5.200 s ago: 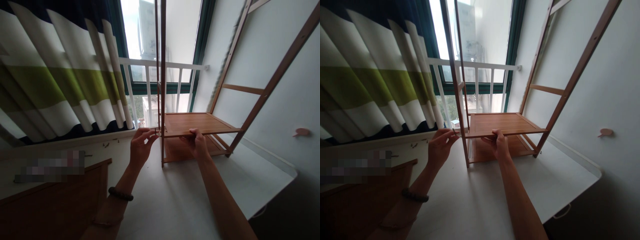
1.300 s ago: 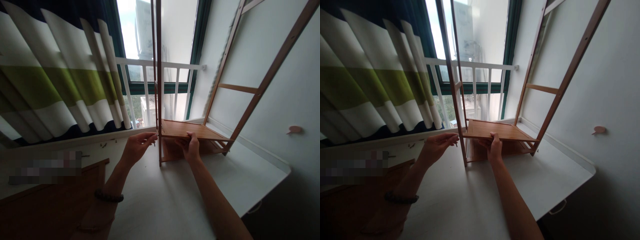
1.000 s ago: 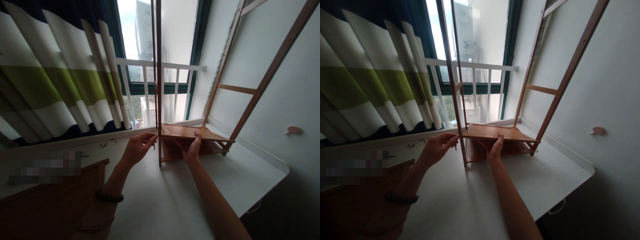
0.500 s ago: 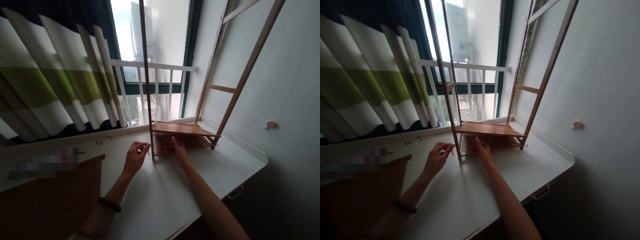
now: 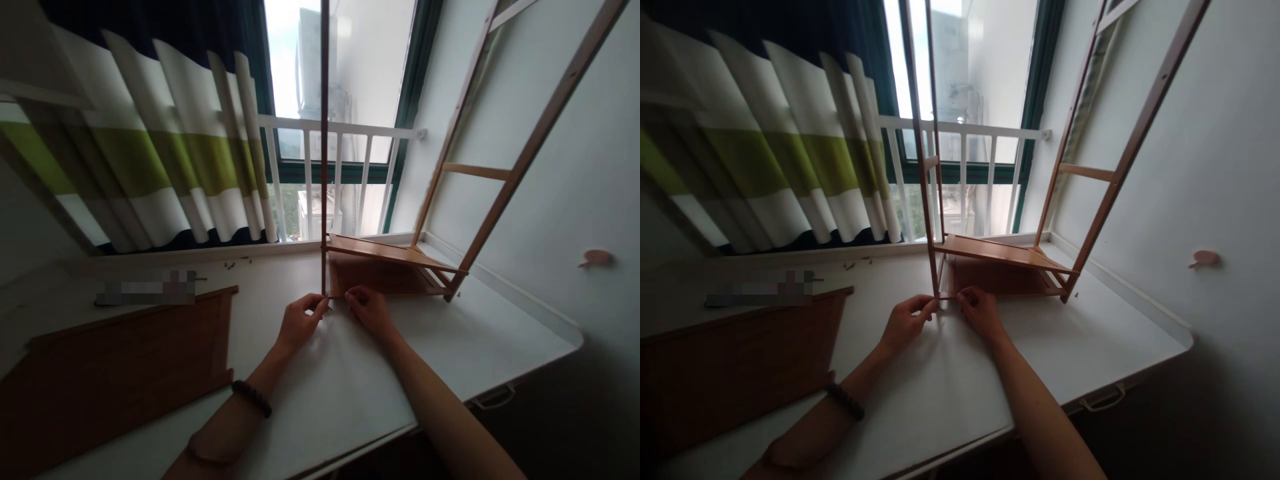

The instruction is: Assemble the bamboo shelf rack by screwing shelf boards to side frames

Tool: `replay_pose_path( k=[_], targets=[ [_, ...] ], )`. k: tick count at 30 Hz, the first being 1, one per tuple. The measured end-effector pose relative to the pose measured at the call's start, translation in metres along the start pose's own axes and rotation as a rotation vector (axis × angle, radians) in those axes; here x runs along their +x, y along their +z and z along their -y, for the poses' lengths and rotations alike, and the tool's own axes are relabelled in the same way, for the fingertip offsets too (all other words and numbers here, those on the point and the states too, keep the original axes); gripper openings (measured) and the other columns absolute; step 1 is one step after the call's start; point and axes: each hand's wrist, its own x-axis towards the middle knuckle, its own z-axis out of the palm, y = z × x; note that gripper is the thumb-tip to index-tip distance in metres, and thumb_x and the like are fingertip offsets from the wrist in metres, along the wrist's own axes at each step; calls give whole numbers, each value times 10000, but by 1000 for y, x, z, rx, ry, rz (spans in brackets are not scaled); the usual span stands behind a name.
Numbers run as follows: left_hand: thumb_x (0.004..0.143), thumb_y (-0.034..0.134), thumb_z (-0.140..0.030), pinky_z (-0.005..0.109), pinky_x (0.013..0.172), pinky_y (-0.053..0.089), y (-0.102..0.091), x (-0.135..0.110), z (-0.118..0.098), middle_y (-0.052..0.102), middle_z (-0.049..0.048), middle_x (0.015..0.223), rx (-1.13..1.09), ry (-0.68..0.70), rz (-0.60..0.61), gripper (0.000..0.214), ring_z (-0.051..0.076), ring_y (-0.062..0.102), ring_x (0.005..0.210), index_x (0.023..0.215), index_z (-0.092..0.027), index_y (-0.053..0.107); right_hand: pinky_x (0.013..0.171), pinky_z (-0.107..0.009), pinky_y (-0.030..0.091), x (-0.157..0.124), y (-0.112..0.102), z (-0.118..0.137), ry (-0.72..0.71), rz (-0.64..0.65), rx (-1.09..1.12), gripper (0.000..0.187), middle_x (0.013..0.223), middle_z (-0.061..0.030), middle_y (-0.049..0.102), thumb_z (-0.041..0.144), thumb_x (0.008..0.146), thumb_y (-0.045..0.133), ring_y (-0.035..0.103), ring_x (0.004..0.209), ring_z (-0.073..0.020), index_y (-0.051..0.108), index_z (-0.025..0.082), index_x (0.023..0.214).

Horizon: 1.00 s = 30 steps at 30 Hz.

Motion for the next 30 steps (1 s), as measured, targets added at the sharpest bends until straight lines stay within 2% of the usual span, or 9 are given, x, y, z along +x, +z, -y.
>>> replay_pose_path(
  k=[5,12,17,22,25,30],
  targets=[
    [758,568,-356,248,595,479,-1,2,6,654,17,650,49,26,-17,215,141,572,623,728,-171,674,366,-183,331,-1,3,-2,-56,51,-74,115,466,42,580,286,707,652,456,342,-83,688,181,734],
    [733,622,-395,276,684,494,-1,4,12,735,58,818,-30,10,-21,260,181,648,737,831,-182,734,485,-198,413,-7,12,4,-166,218,-143,280,782,-8,682,246,693,680,529,502,-89,668,198,968],
    [706,654,-403,271,681,502,0,6,13,740,73,855,-117,-2,13,280,198,665,784,838,-173,744,489,-200,416,-2,14,-3,-208,140,-144,194,823,-27,672,283,695,686,528,542,-97,688,199,870],
    [706,652,-387,284,751,494,1,10,13,738,66,857,-166,-10,39,285,204,656,822,852,-159,742,571,-239,468,3,13,-7,-337,219,-256,144,866,-57,656,286,747,648,576,622,-123,686,193,850],
    [695,659,-392,285,752,485,1,11,13,736,57,838,-158,-24,46,286,201,647,804,837,-158,743,531,-237,463,3,12,-7,-318,242,-286,146,864,-60,659,307,781,619,562,541,-102,679,182,826],
    [688,660,-424,276,711,475,-1,11,12,725,44,771,-113,-59,42,306,185,633,738,802,-149,734,459,-219,438,2,13,-5,-219,202,-279,209,747,-33,672,377,758,641,543,470,-98,678,179,813]
  ],
)
